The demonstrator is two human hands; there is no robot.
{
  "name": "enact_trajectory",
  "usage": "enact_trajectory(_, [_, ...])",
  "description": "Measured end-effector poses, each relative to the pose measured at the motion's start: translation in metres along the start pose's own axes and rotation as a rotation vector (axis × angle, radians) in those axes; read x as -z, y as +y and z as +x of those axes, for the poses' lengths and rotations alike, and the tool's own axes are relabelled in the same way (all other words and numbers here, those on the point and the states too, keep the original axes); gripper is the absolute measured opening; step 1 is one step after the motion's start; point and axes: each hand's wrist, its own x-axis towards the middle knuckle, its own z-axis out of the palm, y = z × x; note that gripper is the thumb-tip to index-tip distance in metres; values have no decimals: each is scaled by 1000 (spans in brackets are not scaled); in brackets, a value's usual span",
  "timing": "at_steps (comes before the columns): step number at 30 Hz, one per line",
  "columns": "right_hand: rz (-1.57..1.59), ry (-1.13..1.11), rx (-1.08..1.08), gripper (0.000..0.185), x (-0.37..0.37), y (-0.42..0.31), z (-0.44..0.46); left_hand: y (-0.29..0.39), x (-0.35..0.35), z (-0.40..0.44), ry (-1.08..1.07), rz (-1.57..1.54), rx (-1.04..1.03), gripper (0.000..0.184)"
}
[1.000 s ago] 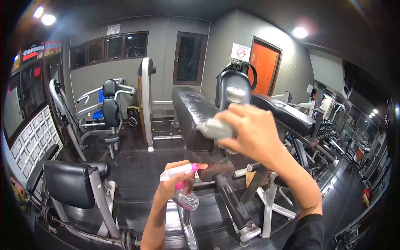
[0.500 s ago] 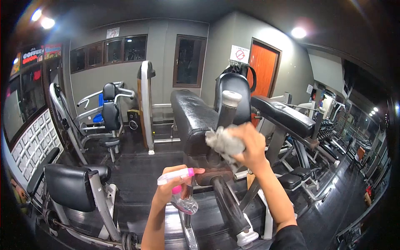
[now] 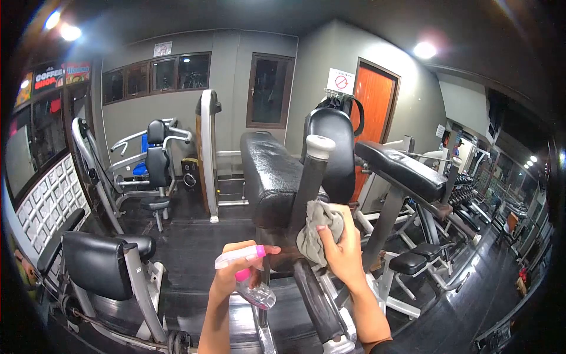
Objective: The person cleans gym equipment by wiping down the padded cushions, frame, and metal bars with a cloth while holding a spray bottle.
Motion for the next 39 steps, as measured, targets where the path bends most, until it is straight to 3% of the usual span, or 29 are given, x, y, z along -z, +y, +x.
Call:
enact_trajectory(8, [243,229,122,25,-8,-10,88,17,-6,3,35,135,24,37])
enact_trajectory(10, [257,233,125,24,-9,-12,91,22,-6,3,38,183,30,36])
enact_trajectory(12, [470,224,32,25,-15,-9,79,27,-9,5,39,226,37,35])
enact_trajectory(13, [450,282,9,28,-19,-9,70,31,-11,7,46,232,51,34])
enact_trajectory(17, [328,122,54,31,-1,7,45,32,-9,10,30,219,75,34])
enact_trajectory(19, [91,36,244,33,10,5,44,34,-12,11,43,236,74,34])
enact_trajectory(24, [133,205,323,30,20,-29,95,36,-11,15,10,250,19,24])
enact_trajectory(30, [-302,26,328,27,19,-85,133,41,-17,21,15,200,52,22])
enact_trajectory(32, [-740,-18,333,33,12,-100,141,41,-24,24,94,280,81,31])
enact_trajectory(34, [-812,-59,370,41,9,-101,160,39,-25,24,99,271,66,31])
enact_trajectory(36, [-941,-397,294,46,8,-105,185,37,-25,24,106,261,48,32])
enact_trajectory(37, [-915,-528,172,58,8,-108,195,36,-25,24,116,258,27,32])
enact_trajectory(38, [-916,-531,166,58,10,-109,201,35,-25,23,124,252,8,32])
enact_trajectory(39, [-822,-636,-7,59,13,-109,205,34,-25,22,123,248,14,32])
